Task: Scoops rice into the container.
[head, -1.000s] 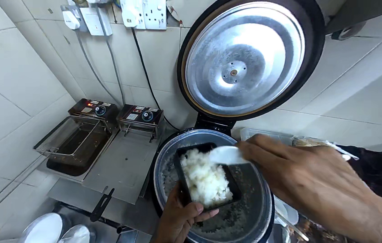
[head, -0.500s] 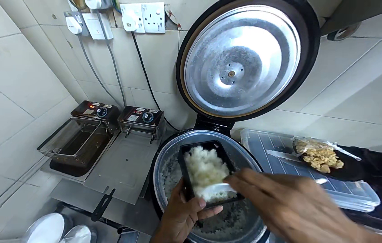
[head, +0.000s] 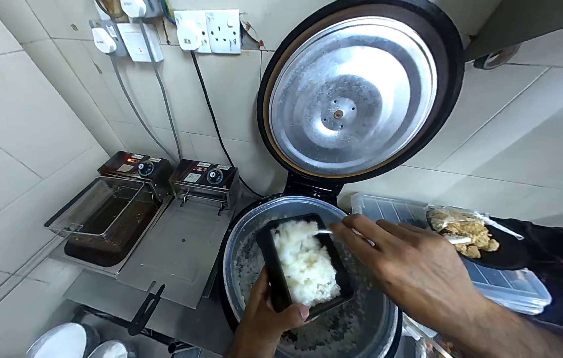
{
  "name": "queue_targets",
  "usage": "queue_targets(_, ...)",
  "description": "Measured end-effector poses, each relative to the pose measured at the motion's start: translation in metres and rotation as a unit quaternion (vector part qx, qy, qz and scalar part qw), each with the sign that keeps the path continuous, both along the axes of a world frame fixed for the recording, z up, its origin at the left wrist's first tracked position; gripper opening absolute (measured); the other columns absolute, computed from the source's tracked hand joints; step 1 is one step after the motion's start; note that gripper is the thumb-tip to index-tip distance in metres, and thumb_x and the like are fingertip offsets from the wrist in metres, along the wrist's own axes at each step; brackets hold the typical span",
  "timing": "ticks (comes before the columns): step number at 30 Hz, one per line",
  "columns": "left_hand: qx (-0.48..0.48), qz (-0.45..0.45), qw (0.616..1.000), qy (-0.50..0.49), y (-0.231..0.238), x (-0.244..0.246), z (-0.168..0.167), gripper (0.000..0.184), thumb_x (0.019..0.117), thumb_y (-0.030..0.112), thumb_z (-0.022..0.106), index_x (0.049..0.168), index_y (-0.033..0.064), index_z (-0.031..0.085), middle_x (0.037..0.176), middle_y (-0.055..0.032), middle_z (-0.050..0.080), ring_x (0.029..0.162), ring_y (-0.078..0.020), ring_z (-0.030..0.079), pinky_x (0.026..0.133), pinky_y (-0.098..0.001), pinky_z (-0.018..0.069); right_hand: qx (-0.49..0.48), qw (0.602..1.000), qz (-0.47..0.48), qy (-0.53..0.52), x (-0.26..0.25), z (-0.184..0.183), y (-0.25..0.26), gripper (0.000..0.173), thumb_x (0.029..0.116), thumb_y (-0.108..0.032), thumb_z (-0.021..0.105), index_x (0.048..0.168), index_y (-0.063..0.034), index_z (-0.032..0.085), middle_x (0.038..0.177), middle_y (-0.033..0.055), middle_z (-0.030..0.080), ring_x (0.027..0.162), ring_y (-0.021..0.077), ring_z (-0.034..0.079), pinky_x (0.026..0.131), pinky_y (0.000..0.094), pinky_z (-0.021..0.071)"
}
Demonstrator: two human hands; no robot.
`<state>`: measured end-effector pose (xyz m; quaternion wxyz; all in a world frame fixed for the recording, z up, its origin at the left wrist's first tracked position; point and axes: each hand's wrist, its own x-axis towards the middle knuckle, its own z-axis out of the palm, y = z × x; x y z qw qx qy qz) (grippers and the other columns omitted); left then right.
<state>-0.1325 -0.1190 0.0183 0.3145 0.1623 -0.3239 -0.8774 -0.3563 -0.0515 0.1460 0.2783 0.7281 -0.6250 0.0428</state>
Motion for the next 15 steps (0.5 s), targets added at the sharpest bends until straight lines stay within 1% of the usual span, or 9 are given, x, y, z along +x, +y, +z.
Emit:
queue_targets(1,-0.014,-0.024,1.0,0.006,-0.003,0.003,-0.001,0.109,0.076,0.004,0.088,0.159,0.0039,0.017,0.135,-0.019,0.059,0.115,-0.0387,0.067,0.09,-0.0642,0.0593,0.004,1.0,-0.003,-0.004,0.004,-0.005,-0.001,0.031,0.0939,0.0,0.053,0.116,-0.0106,0.071,0.096,0.0103,0.066,0.056,0.025,0.056,0.044,0.0382,0.0429)
queue_targets(2,-0.011,-0.055,0.998,0.018,-0.007,0.005,0.0,0.106,0.0769,0.005,0.087,0.158,0.0046,0.018,0.135,-0.0189,0.06,0.114,-0.0397,0.067,0.089,-0.0648,0.0592,0.008,1.0,0.002,-0.009,0.008,-0.012,-0.004,0.03,0.0939,0.001,0.053,0.116,-0.0099,0.072,0.097,0.011,0.067,0.057,0.0256,0.057,0.044,0.0383,0.0442)
queue_targets(4,0.035,-0.111,0.992,0.056,-0.012,0.006,-0.001,0.098,0.0781,0.002,0.085,0.155,0.0075,0.023,0.135,-0.0223,0.06,0.115,-0.0469,0.066,0.088,-0.0696,0.0573,0.012,0.999,0.022,-0.028,0.013,-0.023,-0.009,0.029,0.0953,-0.001,0.053,0.116,-0.0113,0.071,0.098,0.0087,0.067,0.059,0.0238,0.059,0.045,0.0364,0.046)
queue_targets(6,0.052,-0.155,0.981,0.108,-0.019,0.009,-0.008,0.084,0.0825,0.0,0.079,0.152,0.0103,0.034,0.136,-0.0219,0.061,0.118,-0.0479,0.064,0.091,-0.0713,0.0543,0.002,0.997,0.046,-0.058,0.014,-0.025,-0.012,0.032,0.0954,-0.002,0.053,0.119,-0.0151,0.07,0.103,0.0054,0.068,0.064,0.0214,0.062,0.047,0.0344,0.0481)
queue_targets(8,0.059,-0.19,0.97,0.142,-0.024,0.01,-0.011,0.07,0.0863,0.0,0.075,0.148,0.0108,0.044,0.136,-0.0218,0.062,0.119,-0.0472,0.063,0.093,-0.0702,0.0539,-0.013,0.996,0.052,-0.075,0.014,-0.02,-0.011,0.032,0.0967,-0.005,0.053,0.119,-0.0167,0.071,0.105,0.0047,0.069,0.066,0.0208,0.064,0.048,0.0345,0.0497)
queue_targets(9,0.066,-0.197,0.967,0.147,-0.025,0.01,-0.01,0.068,0.0869,0.001,0.075,0.147,0.0102,0.046,0.136,-0.0222,0.062,0.119,-0.0472,0.063,0.093,-0.0697,0.054,-0.017,0.996,0.044,-0.076,0.015,-0.015,-0.008,0.032,0.0964,-0.005,0.053,0.119,-0.0169,0.072,0.106,0.0052,0.069,0.066,0.0213,0.064,0.049,0.0352,0.0499)
queue_targets(11,0.076,-0.195,0.967,0.143,-0.027,0.01,-0.008,0.069,0.0866,0.0,0.075,0.148,0.0096,0.044,0.136,-0.0229,0.061,0.12,-0.0481,0.063,0.093,-0.0702,0.0535,-0.027,0.997,0.019,-0.066,0.015,0.0,-0.002,0.032,0.0951,-0.005,0.053,0.117,-0.0166,0.073,0.105,0.0063,0.069,0.064,0.0223,0.062,0.047,0.0365,0.0478)
queue_targets(13,0.08,-0.184,0.97,0.135,-0.03,0.01,-0.008,0.072,0.0851,-0.002,0.075,0.148,0.0091,0.042,0.135,-0.0236,0.061,0.119,-0.049,0.063,0.093,-0.071,0.0535,-0.043,0.998,-0.009,-0.046,0.015,0.014,0.004,0.035,0.0947,-0.004,0.052,0.119,-0.0168,0.073,0.105,0.007,0.069,0.062,0.0235,0.061,0.046,0.0375,0.0445)
queue_targets(15,0.073,-0.187,0.971,0.133,-0.034,0.011,-0.009,0.07,0.0855,-0.002,0.075,0.147,0.0102,0.043,0.135,-0.0227,0.062,0.119,-0.0479,0.064,0.093,-0.0701,0.0542,-0.043,0.998,-0.021,-0.031,0.017,0.017,0.005,0.035,0.0941,-0.004,0.052,0.119,-0.0163,0.074,0.104,0.008,0.069,0.061,0.024,0.059,0.046,0.0379,0.0427)
